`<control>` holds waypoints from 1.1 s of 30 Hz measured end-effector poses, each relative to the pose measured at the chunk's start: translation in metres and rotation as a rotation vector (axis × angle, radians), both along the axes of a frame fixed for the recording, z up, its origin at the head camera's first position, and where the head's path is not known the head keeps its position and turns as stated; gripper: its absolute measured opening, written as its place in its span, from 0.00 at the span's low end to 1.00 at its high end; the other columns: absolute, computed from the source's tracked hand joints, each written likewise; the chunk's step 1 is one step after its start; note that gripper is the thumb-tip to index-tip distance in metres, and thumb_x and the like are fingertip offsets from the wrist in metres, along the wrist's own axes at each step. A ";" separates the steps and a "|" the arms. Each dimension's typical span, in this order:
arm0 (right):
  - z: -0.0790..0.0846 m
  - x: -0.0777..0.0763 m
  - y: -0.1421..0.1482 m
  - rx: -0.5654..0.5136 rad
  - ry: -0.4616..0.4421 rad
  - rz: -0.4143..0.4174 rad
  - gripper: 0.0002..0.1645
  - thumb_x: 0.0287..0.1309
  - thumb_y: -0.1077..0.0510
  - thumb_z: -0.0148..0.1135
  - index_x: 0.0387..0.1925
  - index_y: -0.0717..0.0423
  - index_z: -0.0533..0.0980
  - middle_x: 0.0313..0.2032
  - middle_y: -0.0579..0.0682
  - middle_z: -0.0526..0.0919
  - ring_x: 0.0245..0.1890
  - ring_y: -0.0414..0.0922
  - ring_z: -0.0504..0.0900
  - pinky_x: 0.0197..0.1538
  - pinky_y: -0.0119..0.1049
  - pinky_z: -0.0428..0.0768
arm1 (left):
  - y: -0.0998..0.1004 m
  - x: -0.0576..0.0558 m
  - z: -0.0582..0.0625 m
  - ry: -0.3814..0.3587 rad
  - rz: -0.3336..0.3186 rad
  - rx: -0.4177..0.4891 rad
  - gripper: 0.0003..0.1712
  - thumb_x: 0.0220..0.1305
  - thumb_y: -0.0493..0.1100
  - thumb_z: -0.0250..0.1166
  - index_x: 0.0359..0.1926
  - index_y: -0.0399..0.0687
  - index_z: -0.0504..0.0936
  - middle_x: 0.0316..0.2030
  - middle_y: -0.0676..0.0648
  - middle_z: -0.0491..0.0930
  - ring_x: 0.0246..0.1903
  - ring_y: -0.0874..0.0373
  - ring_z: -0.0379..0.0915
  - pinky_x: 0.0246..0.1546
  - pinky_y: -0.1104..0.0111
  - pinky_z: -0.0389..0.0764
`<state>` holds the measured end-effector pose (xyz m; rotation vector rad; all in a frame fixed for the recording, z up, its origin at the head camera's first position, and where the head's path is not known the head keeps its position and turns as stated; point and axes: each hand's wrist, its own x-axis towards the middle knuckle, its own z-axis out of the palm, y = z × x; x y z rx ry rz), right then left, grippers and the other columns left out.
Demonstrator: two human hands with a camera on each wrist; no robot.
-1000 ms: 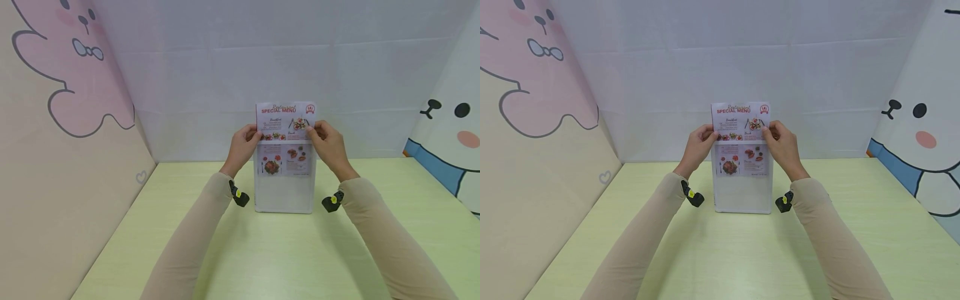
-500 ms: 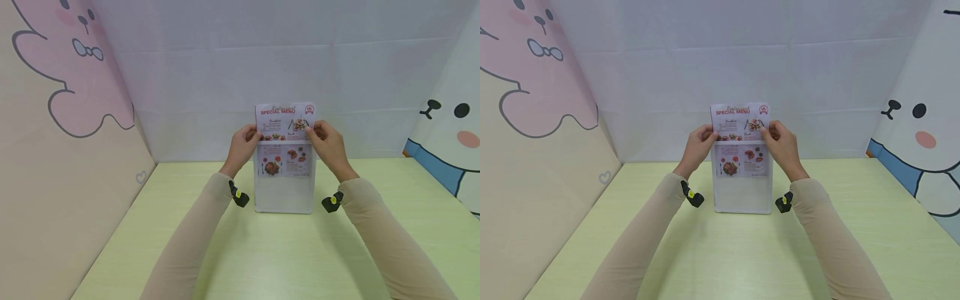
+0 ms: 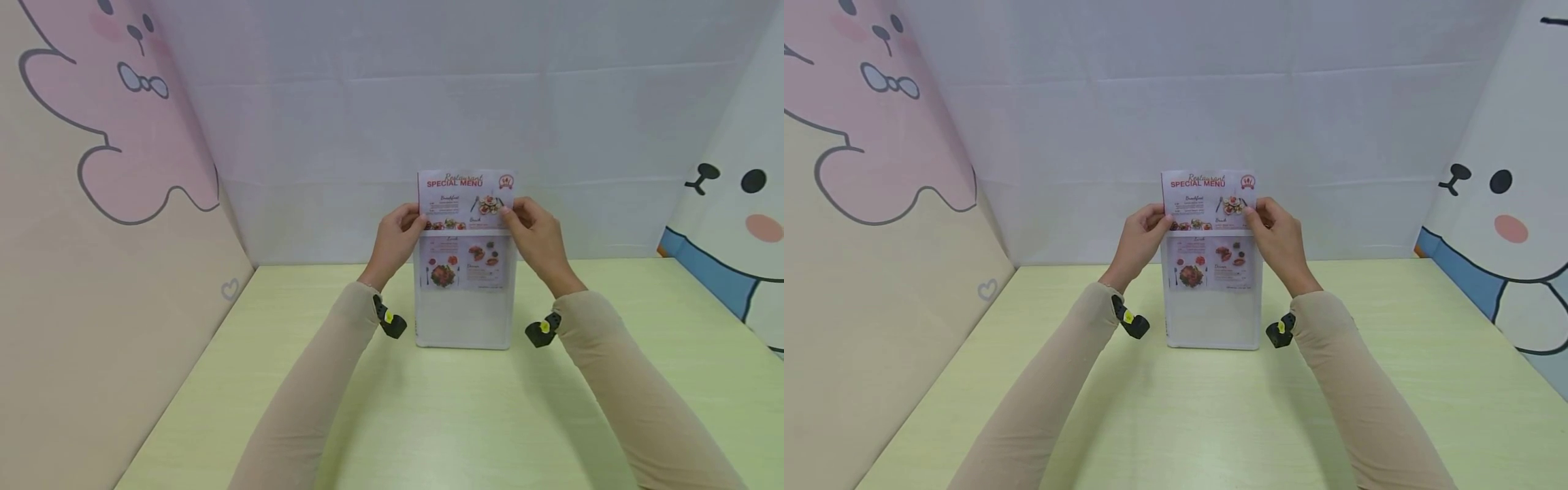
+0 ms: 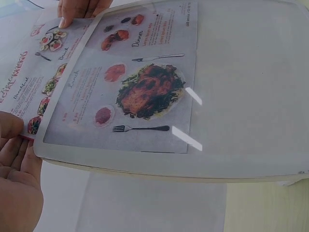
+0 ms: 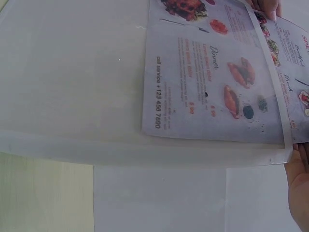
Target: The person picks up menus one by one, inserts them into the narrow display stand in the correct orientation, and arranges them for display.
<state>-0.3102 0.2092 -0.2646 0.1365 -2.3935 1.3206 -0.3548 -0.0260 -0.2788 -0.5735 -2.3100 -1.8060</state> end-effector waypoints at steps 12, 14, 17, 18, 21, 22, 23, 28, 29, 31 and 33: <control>-0.002 -0.002 0.001 0.015 -0.001 -0.009 0.24 0.70 0.44 0.49 0.49 0.61 0.74 0.50 0.59 0.81 0.47 0.41 0.77 0.52 0.42 0.75 | 0.000 0.000 0.000 -0.006 -0.004 -0.001 0.15 0.71 0.43 0.56 0.55 0.43 0.77 0.50 0.44 0.82 0.51 0.56 0.79 0.53 0.62 0.78; -0.002 -0.002 0.001 0.016 -0.001 -0.006 0.24 0.70 0.44 0.49 0.49 0.61 0.74 0.50 0.59 0.81 0.47 0.42 0.77 0.53 0.42 0.75 | 0.000 0.000 -0.001 -0.006 -0.002 -0.003 0.15 0.71 0.43 0.56 0.55 0.43 0.77 0.49 0.44 0.82 0.50 0.56 0.79 0.53 0.62 0.78; -0.002 -0.002 0.001 0.014 -0.002 -0.003 0.23 0.70 0.44 0.50 0.48 0.60 0.74 0.49 0.58 0.81 0.46 0.39 0.77 0.52 0.40 0.75 | 0.000 0.000 -0.001 -0.011 0.001 -0.004 0.15 0.71 0.44 0.56 0.55 0.44 0.77 0.49 0.45 0.82 0.50 0.56 0.79 0.53 0.62 0.78; -0.002 -0.002 0.001 0.015 -0.002 -0.004 0.23 0.70 0.44 0.50 0.48 0.60 0.74 0.49 0.58 0.81 0.45 0.38 0.77 0.51 0.38 0.75 | 0.001 0.000 -0.001 -0.012 0.002 -0.005 0.15 0.71 0.44 0.56 0.55 0.44 0.77 0.49 0.45 0.82 0.50 0.56 0.79 0.53 0.62 0.78; -0.001 -0.001 0.001 0.020 0.004 -0.005 0.23 0.70 0.45 0.50 0.48 0.61 0.74 0.48 0.58 0.82 0.42 0.34 0.75 0.48 0.32 0.74 | 0.000 0.000 -0.001 -0.013 0.005 -0.006 0.15 0.71 0.44 0.56 0.55 0.44 0.77 0.49 0.45 0.82 0.49 0.56 0.79 0.52 0.63 0.78; -0.001 -0.001 0.001 0.022 0.006 -0.005 0.23 0.70 0.45 0.50 0.48 0.61 0.75 0.48 0.58 0.82 0.41 0.33 0.75 0.47 0.31 0.73 | 0.000 0.000 -0.001 -0.012 0.005 -0.007 0.15 0.71 0.44 0.56 0.55 0.44 0.77 0.49 0.45 0.82 0.49 0.56 0.80 0.52 0.63 0.79; -0.001 0.000 0.001 0.024 0.008 -0.005 0.23 0.70 0.45 0.50 0.48 0.61 0.75 0.48 0.58 0.82 0.41 0.33 0.75 0.47 0.31 0.73 | 0.001 0.000 -0.001 -0.010 0.004 -0.006 0.15 0.71 0.44 0.56 0.55 0.44 0.77 0.49 0.45 0.82 0.49 0.56 0.80 0.52 0.63 0.79; -0.001 -0.001 0.001 -0.002 -0.001 0.005 0.25 0.70 0.44 0.48 0.50 0.61 0.73 0.51 0.59 0.80 0.48 0.43 0.77 0.55 0.41 0.75 | 0.001 -0.001 -0.002 -0.002 0.001 -0.009 0.15 0.71 0.43 0.56 0.54 0.43 0.77 0.49 0.44 0.82 0.49 0.56 0.80 0.52 0.63 0.79; -0.001 -0.001 0.001 -0.009 -0.005 0.009 0.26 0.70 0.43 0.48 0.51 0.61 0.73 0.51 0.59 0.80 0.50 0.46 0.77 0.56 0.44 0.74 | 0.000 -0.001 -0.002 -0.001 0.001 -0.009 0.15 0.71 0.43 0.56 0.54 0.43 0.77 0.49 0.44 0.82 0.49 0.56 0.80 0.52 0.63 0.79; -0.001 -0.001 0.001 -0.019 -0.011 0.017 0.27 0.70 0.42 0.47 0.52 0.61 0.72 0.53 0.60 0.79 0.53 0.50 0.77 0.59 0.49 0.73 | 0.000 -0.002 -0.002 -0.002 0.001 -0.011 0.15 0.71 0.43 0.56 0.54 0.43 0.77 0.49 0.44 0.82 0.50 0.56 0.79 0.52 0.63 0.79; -0.001 -0.002 0.002 -0.022 -0.012 0.024 0.27 0.70 0.41 0.47 0.52 0.61 0.71 0.53 0.61 0.79 0.54 0.52 0.77 0.60 0.51 0.72 | 0.000 -0.002 -0.002 0.001 0.002 -0.013 0.15 0.71 0.43 0.56 0.54 0.43 0.77 0.49 0.44 0.82 0.50 0.56 0.80 0.52 0.63 0.79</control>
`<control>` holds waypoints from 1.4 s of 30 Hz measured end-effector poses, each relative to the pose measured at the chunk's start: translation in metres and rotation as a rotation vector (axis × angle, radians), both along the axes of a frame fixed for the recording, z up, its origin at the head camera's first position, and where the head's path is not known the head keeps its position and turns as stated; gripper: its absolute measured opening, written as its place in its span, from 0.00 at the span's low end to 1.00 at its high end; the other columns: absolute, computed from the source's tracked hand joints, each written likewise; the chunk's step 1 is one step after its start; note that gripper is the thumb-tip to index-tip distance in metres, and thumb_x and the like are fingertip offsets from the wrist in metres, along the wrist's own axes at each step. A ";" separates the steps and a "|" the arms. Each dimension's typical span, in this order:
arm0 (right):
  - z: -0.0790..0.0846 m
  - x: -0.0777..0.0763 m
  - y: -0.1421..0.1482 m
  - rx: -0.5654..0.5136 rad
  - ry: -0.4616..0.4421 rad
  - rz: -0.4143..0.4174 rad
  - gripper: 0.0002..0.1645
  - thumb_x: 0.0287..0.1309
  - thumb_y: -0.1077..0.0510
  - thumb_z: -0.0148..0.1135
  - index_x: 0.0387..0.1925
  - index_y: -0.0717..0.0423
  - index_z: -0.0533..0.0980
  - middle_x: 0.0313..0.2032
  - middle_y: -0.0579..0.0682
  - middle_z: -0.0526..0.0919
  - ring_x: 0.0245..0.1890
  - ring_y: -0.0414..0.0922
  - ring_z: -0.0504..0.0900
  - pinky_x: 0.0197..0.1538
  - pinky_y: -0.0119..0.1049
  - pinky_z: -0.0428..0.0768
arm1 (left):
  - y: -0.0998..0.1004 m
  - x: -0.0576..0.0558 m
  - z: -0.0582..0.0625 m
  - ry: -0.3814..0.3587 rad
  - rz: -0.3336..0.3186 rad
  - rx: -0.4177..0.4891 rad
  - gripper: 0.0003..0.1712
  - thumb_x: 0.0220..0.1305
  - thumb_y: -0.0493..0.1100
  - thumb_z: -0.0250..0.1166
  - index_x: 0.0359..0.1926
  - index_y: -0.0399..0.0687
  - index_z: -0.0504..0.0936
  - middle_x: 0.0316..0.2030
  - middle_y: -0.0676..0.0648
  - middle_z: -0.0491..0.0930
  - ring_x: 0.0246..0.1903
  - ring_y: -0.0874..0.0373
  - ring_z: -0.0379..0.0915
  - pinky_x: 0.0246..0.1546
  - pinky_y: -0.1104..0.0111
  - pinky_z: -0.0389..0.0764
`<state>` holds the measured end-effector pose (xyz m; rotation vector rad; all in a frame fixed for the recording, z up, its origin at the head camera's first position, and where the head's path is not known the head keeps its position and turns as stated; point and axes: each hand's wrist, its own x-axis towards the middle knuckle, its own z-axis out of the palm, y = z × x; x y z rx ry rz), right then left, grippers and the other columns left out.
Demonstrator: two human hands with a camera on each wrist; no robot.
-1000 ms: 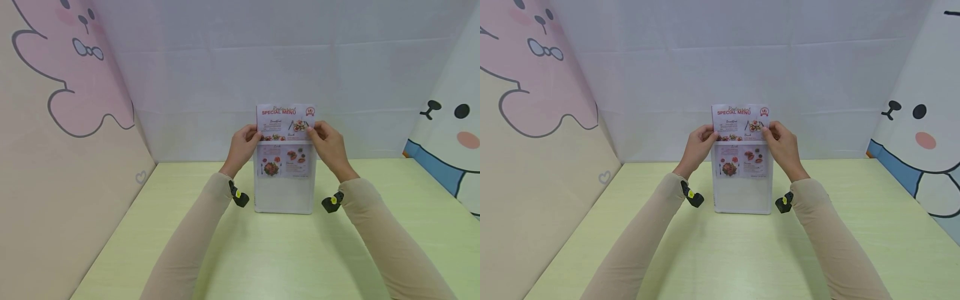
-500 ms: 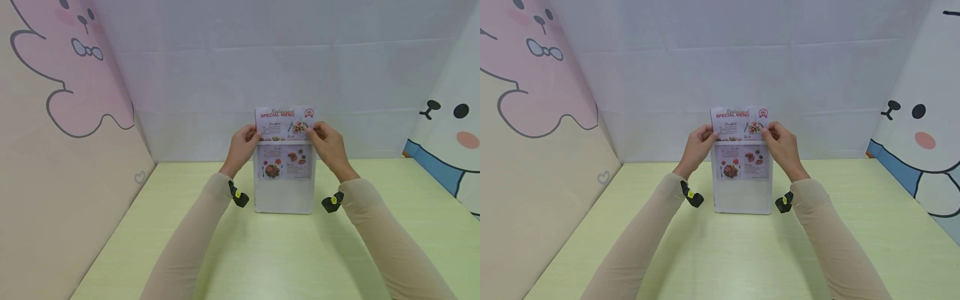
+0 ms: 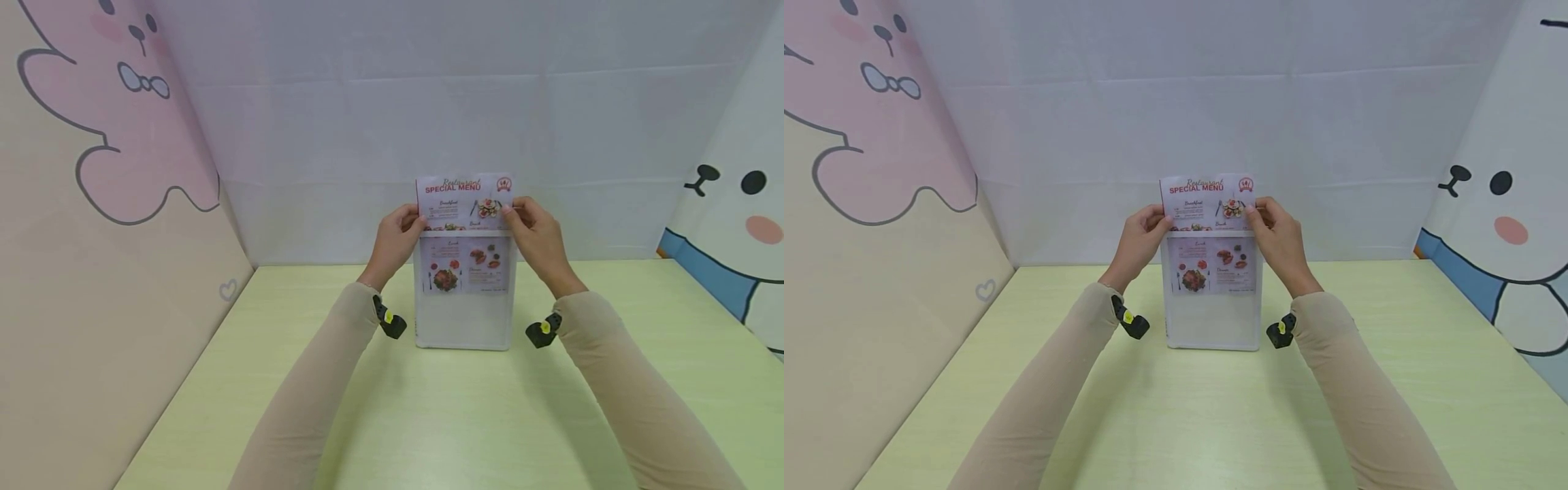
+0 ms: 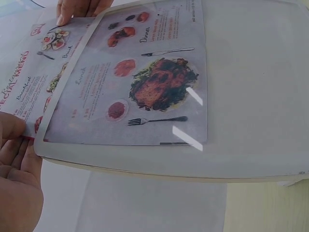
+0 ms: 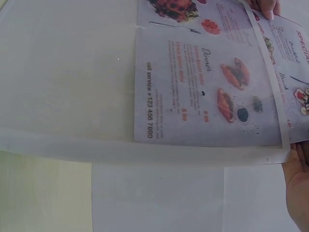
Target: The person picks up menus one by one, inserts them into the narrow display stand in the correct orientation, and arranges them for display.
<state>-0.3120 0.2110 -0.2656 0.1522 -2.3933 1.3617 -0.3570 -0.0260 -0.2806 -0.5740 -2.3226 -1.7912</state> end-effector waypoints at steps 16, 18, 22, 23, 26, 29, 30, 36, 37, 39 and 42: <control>0.003 0.003 -0.002 0.026 -0.016 0.000 0.24 0.72 0.45 0.46 0.51 0.63 0.71 0.53 0.61 0.79 0.53 0.52 0.76 0.58 0.50 0.73 | -0.001 0.000 0.000 -0.019 -0.018 0.017 0.15 0.71 0.42 0.57 0.55 0.44 0.77 0.50 0.45 0.82 0.48 0.57 0.80 0.51 0.63 0.79; 0.002 0.003 -0.001 0.031 -0.022 -0.005 0.24 0.72 0.45 0.46 0.51 0.63 0.71 0.53 0.61 0.78 0.54 0.53 0.76 0.58 0.50 0.73 | -0.001 0.000 0.000 -0.018 -0.016 0.016 0.15 0.71 0.42 0.57 0.55 0.44 0.77 0.50 0.45 0.83 0.48 0.57 0.80 0.51 0.63 0.79; 0.001 0.002 -0.001 0.044 -0.026 -0.010 0.24 0.71 0.46 0.46 0.50 0.62 0.71 0.53 0.61 0.78 0.54 0.53 0.76 0.59 0.51 0.73 | -0.001 0.001 0.001 -0.019 -0.009 0.010 0.15 0.71 0.43 0.57 0.55 0.44 0.77 0.50 0.45 0.83 0.49 0.57 0.80 0.52 0.63 0.79; 0.001 0.002 -0.001 0.048 -0.024 -0.012 0.23 0.71 0.46 0.46 0.50 0.62 0.71 0.52 0.61 0.79 0.53 0.52 0.76 0.58 0.50 0.74 | -0.001 0.001 0.001 -0.019 -0.008 0.010 0.15 0.71 0.43 0.57 0.55 0.44 0.77 0.50 0.45 0.83 0.49 0.57 0.80 0.52 0.63 0.79; 0.001 0.003 -0.001 0.058 -0.016 -0.015 0.22 0.71 0.46 0.47 0.49 0.62 0.72 0.51 0.61 0.79 0.51 0.51 0.77 0.55 0.48 0.74 | -0.001 0.001 0.001 -0.020 -0.008 0.011 0.15 0.71 0.43 0.56 0.55 0.43 0.77 0.50 0.44 0.82 0.50 0.56 0.80 0.52 0.63 0.79; 0.001 0.003 -0.001 0.064 -0.012 -0.014 0.22 0.71 0.47 0.47 0.48 0.62 0.72 0.51 0.61 0.80 0.51 0.52 0.77 0.54 0.48 0.74 | -0.001 0.001 0.001 -0.021 -0.009 0.011 0.15 0.71 0.42 0.56 0.55 0.42 0.77 0.51 0.43 0.82 0.50 0.56 0.79 0.53 0.63 0.78; 0.001 0.003 -0.001 0.059 -0.012 -0.011 0.22 0.71 0.47 0.47 0.48 0.62 0.72 0.51 0.61 0.79 0.51 0.53 0.77 0.55 0.49 0.74 | -0.001 0.001 0.001 -0.020 -0.009 0.011 0.15 0.71 0.42 0.56 0.55 0.42 0.77 0.51 0.43 0.82 0.51 0.56 0.79 0.53 0.63 0.78; 0.001 0.003 -0.002 0.040 -0.002 -0.007 0.22 0.71 0.48 0.48 0.50 0.63 0.72 0.52 0.61 0.79 0.54 0.53 0.77 0.58 0.50 0.74 | -0.002 0.001 0.001 -0.015 -0.014 0.012 0.15 0.71 0.42 0.56 0.55 0.42 0.77 0.50 0.43 0.82 0.50 0.55 0.79 0.52 0.63 0.79; 0.001 0.004 -0.003 0.040 0.000 -0.006 0.22 0.71 0.49 0.48 0.50 0.64 0.72 0.52 0.61 0.79 0.54 0.53 0.77 0.58 0.50 0.74 | -0.002 0.001 0.001 -0.015 -0.014 0.012 0.15 0.71 0.43 0.56 0.54 0.43 0.77 0.50 0.43 0.82 0.50 0.56 0.79 0.52 0.63 0.79; 0.001 0.004 -0.003 0.037 0.004 -0.004 0.22 0.71 0.48 0.48 0.52 0.63 0.71 0.53 0.62 0.79 0.53 0.54 0.77 0.57 0.50 0.75 | -0.002 0.001 0.001 -0.014 -0.014 0.011 0.15 0.71 0.43 0.56 0.54 0.43 0.77 0.50 0.44 0.82 0.49 0.56 0.80 0.51 0.63 0.79; 0.001 0.004 -0.003 0.029 -0.001 0.001 0.25 0.71 0.45 0.47 0.56 0.61 0.68 0.55 0.62 0.78 0.53 0.54 0.77 0.57 0.52 0.74 | -0.002 0.001 0.001 -0.015 -0.015 0.014 0.14 0.71 0.43 0.56 0.54 0.43 0.77 0.49 0.44 0.83 0.48 0.56 0.80 0.51 0.63 0.79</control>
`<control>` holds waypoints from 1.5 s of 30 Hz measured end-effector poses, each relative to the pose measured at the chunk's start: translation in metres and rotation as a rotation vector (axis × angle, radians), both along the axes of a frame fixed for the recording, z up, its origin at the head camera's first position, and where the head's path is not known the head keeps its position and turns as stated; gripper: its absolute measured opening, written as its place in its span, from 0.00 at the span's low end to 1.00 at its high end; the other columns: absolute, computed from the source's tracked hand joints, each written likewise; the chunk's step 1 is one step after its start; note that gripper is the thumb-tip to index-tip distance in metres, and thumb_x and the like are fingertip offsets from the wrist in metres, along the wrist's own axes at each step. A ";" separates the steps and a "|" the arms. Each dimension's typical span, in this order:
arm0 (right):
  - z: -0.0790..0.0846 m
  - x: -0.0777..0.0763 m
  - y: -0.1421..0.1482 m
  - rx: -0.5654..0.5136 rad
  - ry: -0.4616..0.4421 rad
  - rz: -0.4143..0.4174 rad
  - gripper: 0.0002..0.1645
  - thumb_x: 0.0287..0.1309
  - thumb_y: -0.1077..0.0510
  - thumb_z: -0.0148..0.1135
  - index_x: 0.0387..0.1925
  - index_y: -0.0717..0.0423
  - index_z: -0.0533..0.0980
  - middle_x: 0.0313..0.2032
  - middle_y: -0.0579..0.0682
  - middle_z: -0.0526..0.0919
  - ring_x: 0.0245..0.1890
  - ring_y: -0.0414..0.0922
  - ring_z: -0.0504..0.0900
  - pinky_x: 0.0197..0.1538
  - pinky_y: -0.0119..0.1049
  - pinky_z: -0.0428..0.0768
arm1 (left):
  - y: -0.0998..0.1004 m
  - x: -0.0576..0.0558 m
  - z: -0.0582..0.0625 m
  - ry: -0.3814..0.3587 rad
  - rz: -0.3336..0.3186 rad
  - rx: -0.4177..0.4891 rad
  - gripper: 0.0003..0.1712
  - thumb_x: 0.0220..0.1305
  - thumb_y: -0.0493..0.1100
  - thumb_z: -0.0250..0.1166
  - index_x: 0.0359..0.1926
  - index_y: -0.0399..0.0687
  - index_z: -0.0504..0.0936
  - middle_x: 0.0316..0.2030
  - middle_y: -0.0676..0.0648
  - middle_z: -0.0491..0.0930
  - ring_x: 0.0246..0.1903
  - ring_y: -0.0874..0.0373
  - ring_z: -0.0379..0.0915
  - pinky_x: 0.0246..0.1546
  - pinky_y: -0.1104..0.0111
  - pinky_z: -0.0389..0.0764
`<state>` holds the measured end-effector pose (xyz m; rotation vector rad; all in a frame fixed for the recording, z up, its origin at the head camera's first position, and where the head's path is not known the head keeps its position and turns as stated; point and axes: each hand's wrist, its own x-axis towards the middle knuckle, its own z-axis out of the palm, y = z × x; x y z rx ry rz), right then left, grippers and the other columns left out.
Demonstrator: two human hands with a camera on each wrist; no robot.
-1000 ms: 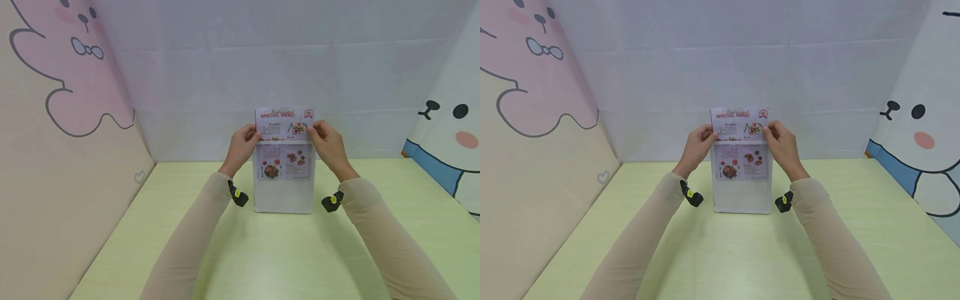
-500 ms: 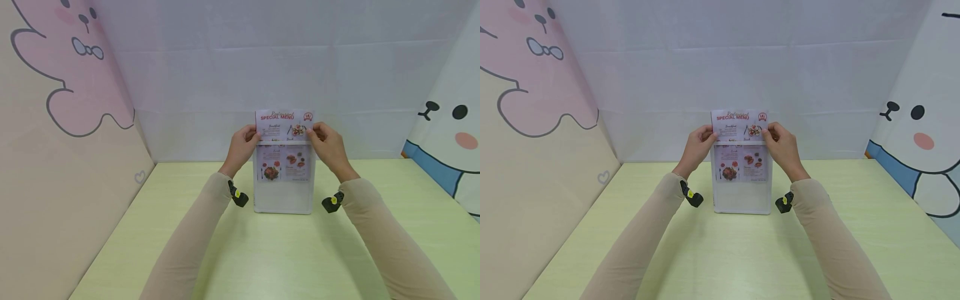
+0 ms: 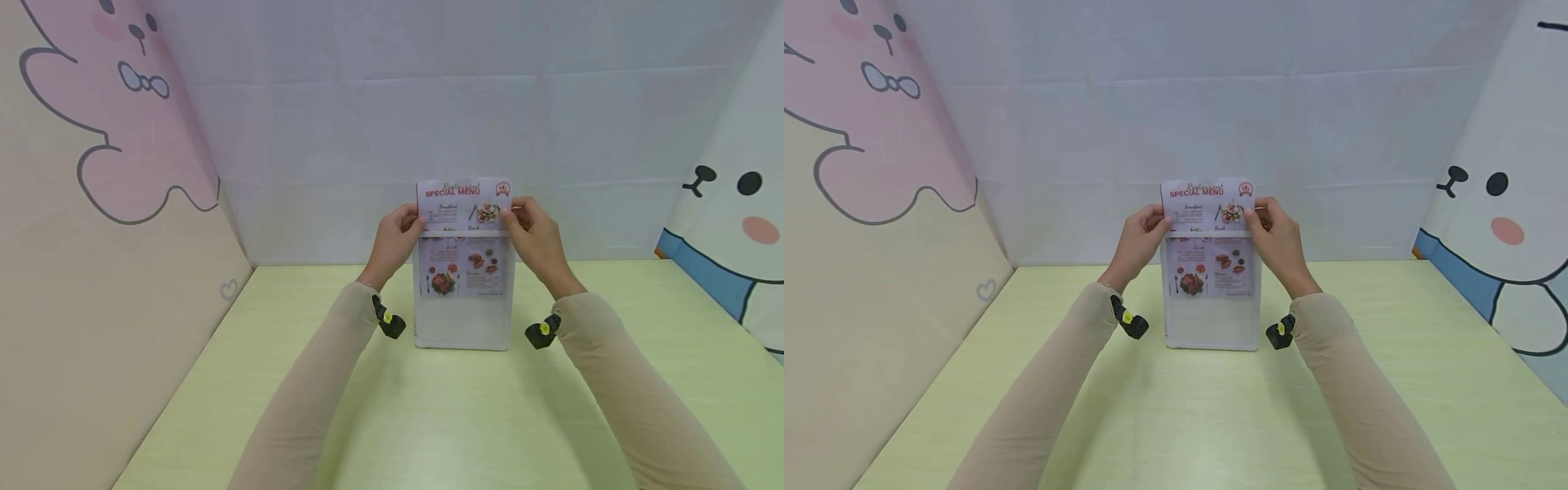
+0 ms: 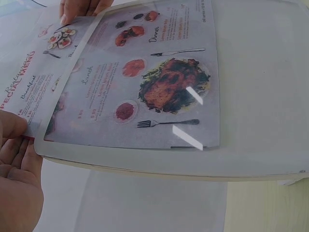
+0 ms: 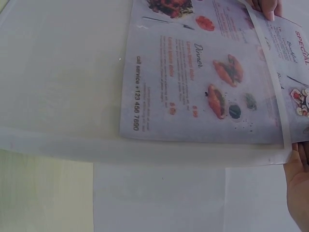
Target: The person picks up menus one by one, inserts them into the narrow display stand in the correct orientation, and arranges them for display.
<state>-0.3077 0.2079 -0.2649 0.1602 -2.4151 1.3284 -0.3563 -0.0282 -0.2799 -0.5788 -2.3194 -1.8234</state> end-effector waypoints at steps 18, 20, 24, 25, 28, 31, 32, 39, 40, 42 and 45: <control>0.002 0.000 -0.001 -0.007 -0.005 0.000 0.23 0.72 0.46 0.45 0.53 0.61 0.67 0.57 0.62 0.76 0.57 0.54 0.75 0.60 0.52 0.72 | -0.001 0.001 0.001 0.011 -0.010 0.009 0.15 0.71 0.43 0.56 0.54 0.43 0.77 0.50 0.44 0.83 0.49 0.56 0.80 0.51 0.64 0.79; 0.001 -0.001 0.000 -0.003 -0.003 -0.001 0.23 0.72 0.46 0.45 0.53 0.61 0.67 0.57 0.62 0.77 0.56 0.54 0.75 0.59 0.52 0.72 | -0.001 0.001 0.002 0.009 -0.011 0.010 0.15 0.71 0.43 0.56 0.54 0.43 0.77 0.50 0.44 0.82 0.49 0.56 0.80 0.51 0.64 0.79; 0.001 -0.001 0.000 -0.004 0.000 0.002 0.23 0.72 0.46 0.45 0.53 0.62 0.67 0.56 0.62 0.77 0.56 0.54 0.75 0.59 0.51 0.72 | -0.001 0.002 0.002 0.003 -0.012 0.012 0.15 0.71 0.43 0.56 0.55 0.43 0.77 0.51 0.44 0.82 0.51 0.56 0.79 0.52 0.64 0.78; 0.001 -0.001 0.000 -0.005 0.001 0.004 0.23 0.72 0.46 0.45 0.53 0.62 0.68 0.56 0.62 0.77 0.56 0.54 0.75 0.59 0.51 0.72 | -0.001 0.002 0.002 0.003 -0.012 0.012 0.16 0.71 0.43 0.56 0.55 0.42 0.77 0.51 0.44 0.82 0.51 0.55 0.79 0.52 0.64 0.78; 0.000 -0.001 0.000 -0.007 0.005 0.008 0.22 0.72 0.47 0.46 0.53 0.61 0.68 0.55 0.62 0.77 0.56 0.53 0.75 0.59 0.51 0.72 | -0.001 0.001 0.002 0.007 -0.009 0.007 0.16 0.71 0.43 0.56 0.55 0.42 0.77 0.51 0.43 0.82 0.51 0.55 0.79 0.53 0.64 0.78; 0.000 -0.001 -0.001 -0.005 0.007 0.011 0.22 0.72 0.47 0.46 0.53 0.62 0.68 0.55 0.62 0.78 0.55 0.53 0.75 0.58 0.51 0.72 | -0.002 0.000 0.001 0.012 -0.008 -0.002 0.16 0.71 0.43 0.56 0.55 0.43 0.77 0.51 0.44 0.82 0.51 0.56 0.79 0.53 0.64 0.78; 0.000 -0.001 -0.001 -0.004 0.006 0.011 0.22 0.72 0.47 0.46 0.53 0.62 0.68 0.54 0.61 0.78 0.55 0.53 0.75 0.58 0.51 0.72 | -0.002 0.000 0.001 0.013 -0.009 -0.003 0.16 0.71 0.43 0.56 0.55 0.43 0.77 0.51 0.44 0.82 0.51 0.56 0.79 0.53 0.64 0.78; 0.002 0.001 -0.001 0.002 -0.002 0.019 0.23 0.72 0.47 0.46 0.52 0.62 0.69 0.54 0.61 0.78 0.54 0.52 0.75 0.57 0.48 0.72 | -0.002 0.000 0.000 0.009 -0.014 0.000 0.15 0.71 0.43 0.56 0.54 0.43 0.77 0.50 0.44 0.82 0.49 0.56 0.79 0.52 0.63 0.78; 0.002 0.001 -0.001 0.004 -0.002 0.019 0.23 0.72 0.47 0.47 0.52 0.62 0.69 0.54 0.61 0.78 0.54 0.51 0.75 0.57 0.48 0.72 | -0.002 0.000 0.000 0.010 -0.013 -0.001 0.15 0.71 0.43 0.56 0.54 0.43 0.77 0.50 0.44 0.82 0.49 0.56 0.79 0.52 0.63 0.78; 0.002 0.001 -0.002 0.010 -0.001 0.015 0.23 0.71 0.47 0.47 0.52 0.63 0.70 0.54 0.60 0.79 0.53 0.50 0.75 0.56 0.45 0.73 | -0.002 0.000 0.000 0.014 -0.011 -0.004 0.15 0.71 0.42 0.56 0.54 0.42 0.77 0.50 0.44 0.82 0.48 0.56 0.79 0.52 0.63 0.78; 0.002 0.001 -0.002 0.008 -0.002 0.010 0.23 0.71 0.47 0.47 0.51 0.63 0.70 0.54 0.60 0.79 0.54 0.51 0.76 0.57 0.45 0.73 | -0.002 -0.001 0.000 0.016 -0.008 -0.008 0.15 0.71 0.43 0.56 0.54 0.43 0.77 0.50 0.44 0.82 0.48 0.56 0.79 0.51 0.63 0.79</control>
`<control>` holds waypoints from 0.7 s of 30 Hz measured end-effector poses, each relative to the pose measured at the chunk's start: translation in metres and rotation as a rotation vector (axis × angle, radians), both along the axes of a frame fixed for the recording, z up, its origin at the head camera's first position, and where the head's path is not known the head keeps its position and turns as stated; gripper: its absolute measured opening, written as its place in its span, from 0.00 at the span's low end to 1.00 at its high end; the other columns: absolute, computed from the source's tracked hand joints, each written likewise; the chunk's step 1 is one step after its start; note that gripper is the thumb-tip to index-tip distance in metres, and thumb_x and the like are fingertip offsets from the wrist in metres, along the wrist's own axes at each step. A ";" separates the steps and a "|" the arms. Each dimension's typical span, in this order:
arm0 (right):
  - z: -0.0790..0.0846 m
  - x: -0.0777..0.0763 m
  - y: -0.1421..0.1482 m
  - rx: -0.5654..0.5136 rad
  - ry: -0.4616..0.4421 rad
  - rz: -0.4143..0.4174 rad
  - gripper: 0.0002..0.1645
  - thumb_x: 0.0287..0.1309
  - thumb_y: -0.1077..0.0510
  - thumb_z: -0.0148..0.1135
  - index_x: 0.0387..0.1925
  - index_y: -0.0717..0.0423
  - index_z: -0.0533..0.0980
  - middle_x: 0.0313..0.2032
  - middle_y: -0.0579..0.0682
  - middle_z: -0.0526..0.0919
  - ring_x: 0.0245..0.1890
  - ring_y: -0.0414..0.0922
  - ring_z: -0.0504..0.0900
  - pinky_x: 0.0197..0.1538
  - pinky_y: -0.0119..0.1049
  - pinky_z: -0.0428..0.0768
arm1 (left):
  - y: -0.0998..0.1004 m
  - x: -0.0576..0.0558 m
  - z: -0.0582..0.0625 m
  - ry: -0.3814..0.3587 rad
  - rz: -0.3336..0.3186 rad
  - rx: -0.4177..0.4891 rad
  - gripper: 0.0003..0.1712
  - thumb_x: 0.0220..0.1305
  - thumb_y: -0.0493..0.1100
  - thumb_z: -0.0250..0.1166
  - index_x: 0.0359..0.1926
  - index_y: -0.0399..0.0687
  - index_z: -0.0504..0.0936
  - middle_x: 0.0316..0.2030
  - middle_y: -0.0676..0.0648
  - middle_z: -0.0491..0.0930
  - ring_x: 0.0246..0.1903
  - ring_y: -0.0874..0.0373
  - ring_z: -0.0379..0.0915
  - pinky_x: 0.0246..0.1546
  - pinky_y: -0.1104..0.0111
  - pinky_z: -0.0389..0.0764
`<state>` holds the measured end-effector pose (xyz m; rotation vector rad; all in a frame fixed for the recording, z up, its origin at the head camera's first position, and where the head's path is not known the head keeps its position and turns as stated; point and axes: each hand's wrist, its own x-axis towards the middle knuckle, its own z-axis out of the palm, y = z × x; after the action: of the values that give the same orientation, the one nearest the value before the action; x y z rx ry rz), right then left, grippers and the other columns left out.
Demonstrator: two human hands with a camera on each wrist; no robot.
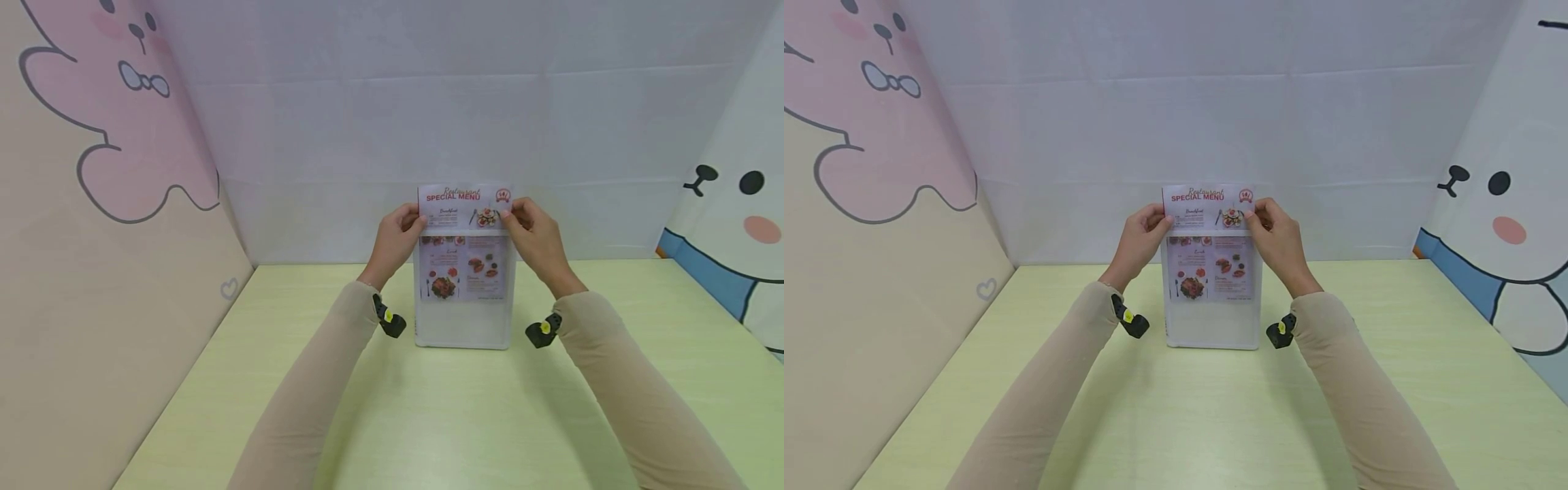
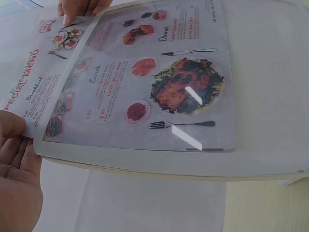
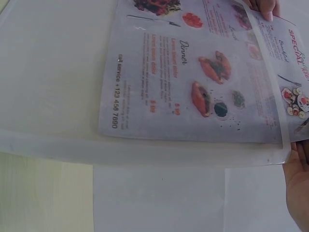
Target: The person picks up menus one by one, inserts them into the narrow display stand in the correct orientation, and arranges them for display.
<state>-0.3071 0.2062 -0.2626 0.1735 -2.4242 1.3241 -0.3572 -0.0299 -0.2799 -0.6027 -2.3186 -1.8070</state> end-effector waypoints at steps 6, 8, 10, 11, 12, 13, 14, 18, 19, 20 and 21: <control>-0.002 -0.002 -0.001 -0.028 -0.001 -0.006 0.24 0.71 0.45 0.48 0.52 0.63 0.70 0.55 0.61 0.78 0.57 0.53 0.76 0.60 0.50 0.72 | -0.001 -0.001 -0.001 -0.008 -0.004 0.005 0.15 0.71 0.43 0.56 0.54 0.43 0.77 0.50 0.44 0.82 0.47 0.56 0.80 0.50 0.63 0.79; -0.002 -0.002 -0.001 -0.033 0.000 -0.010 0.25 0.70 0.43 0.47 0.52 0.61 0.70 0.54 0.60 0.78 0.56 0.52 0.76 0.59 0.48 0.73 | -0.001 -0.001 -0.001 -0.011 -0.005 0.006 0.15 0.71 0.43 0.56 0.55 0.43 0.77 0.51 0.44 0.82 0.48 0.56 0.80 0.50 0.63 0.79; -0.002 -0.003 -0.001 -0.037 0.001 -0.010 0.26 0.70 0.41 0.47 0.51 0.61 0.70 0.53 0.59 0.79 0.55 0.51 0.76 0.58 0.47 0.73 | -0.001 -0.001 -0.001 -0.017 -0.004 0.007 0.15 0.71 0.43 0.56 0.55 0.43 0.76 0.51 0.44 0.82 0.49 0.56 0.79 0.51 0.63 0.79; -0.002 -0.003 -0.001 -0.035 0.003 -0.012 0.27 0.70 0.41 0.47 0.51 0.60 0.70 0.53 0.59 0.79 0.55 0.50 0.76 0.58 0.47 0.73 | -0.001 -0.001 -0.001 -0.019 -0.004 0.007 0.15 0.71 0.43 0.56 0.55 0.43 0.76 0.51 0.44 0.82 0.49 0.56 0.79 0.51 0.63 0.78; -0.003 -0.003 -0.001 -0.035 0.006 -0.012 0.27 0.70 0.41 0.47 0.51 0.60 0.70 0.53 0.59 0.79 0.55 0.51 0.76 0.58 0.47 0.73 | -0.001 -0.001 -0.001 -0.022 -0.004 0.007 0.15 0.71 0.43 0.56 0.55 0.43 0.76 0.51 0.44 0.82 0.49 0.56 0.79 0.52 0.63 0.78; -0.003 -0.003 -0.001 -0.033 0.007 -0.013 0.27 0.70 0.41 0.47 0.51 0.61 0.70 0.53 0.60 0.79 0.55 0.51 0.77 0.57 0.47 0.73 | -0.001 -0.001 -0.001 -0.023 -0.004 0.007 0.16 0.71 0.43 0.56 0.55 0.43 0.76 0.51 0.44 0.82 0.49 0.56 0.79 0.52 0.63 0.78; -0.003 -0.003 -0.001 -0.032 0.007 -0.013 0.27 0.70 0.40 0.47 0.50 0.61 0.70 0.53 0.60 0.79 0.55 0.51 0.77 0.58 0.48 0.73 | -0.001 -0.001 -0.001 -0.023 -0.005 0.006 0.15 0.71 0.43 0.56 0.55 0.43 0.76 0.51 0.44 0.82 0.49 0.56 0.79 0.52 0.63 0.78; -0.003 -0.004 -0.001 -0.034 0.001 -0.011 0.26 0.70 0.41 0.47 0.50 0.61 0.70 0.54 0.60 0.79 0.57 0.52 0.76 0.59 0.50 0.72 | -0.001 0.000 0.000 -0.017 -0.004 0.004 0.15 0.71 0.43 0.56 0.55 0.43 0.76 0.51 0.44 0.82 0.49 0.56 0.79 0.52 0.63 0.78; -0.003 -0.003 0.000 -0.033 -0.001 -0.012 0.26 0.70 0.41 0.47 0.49 0.61 0.70 0.54 0.60 0.79 0.57 0.53 0.76 0.60 0.50 0.72 | -0.001 0.000 0.000 -0.015 -0.004 0.004 0.15 0.71 0.43 0.56 0.55 0.43 0.76 0.51 0.44 0.82 0.49 0.56 0.79 0.52 0.62 0.78; -0.003 -0.003 0.000 -0.030 -0.001 -0.012 0.26 0.70 0.41 0.47 0.50 0.61 0.70 0.54 0.60 0.79 0.57 0.53 0.76 0.60 0.50 0.72 | -0.001 0.000 0.000 -0.014 -0.004 0.004 0.15 0.71 0.43 0.56 0.55 0.43 0.76 0.51 0.44 0.82 0.49 0.56 0.79 0.52 0.62 0.78; -0.003 -0.003 0.000 -0.026 -0.001 -0.014 0.26 0.70 0.42 0.47 0.49 0.61 0.71 0.53 0.60 0.79 0.57 0.53 0.76 0.59 0.50 0.73 | -0.001 0.000 0.000 -0.014 -0.004 0.004 0.15 0.71 0.43 0.56 0.55 0.43 0.77 0.51 0.44 0.82 0.49 0.56 0.79 0.52 0.62 0.78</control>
<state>-0.3102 0.2060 -0.2656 0.1488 -2.4037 1.3488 -0.3570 -0.0311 -0.2798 -0.5961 -2.3239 -1.8225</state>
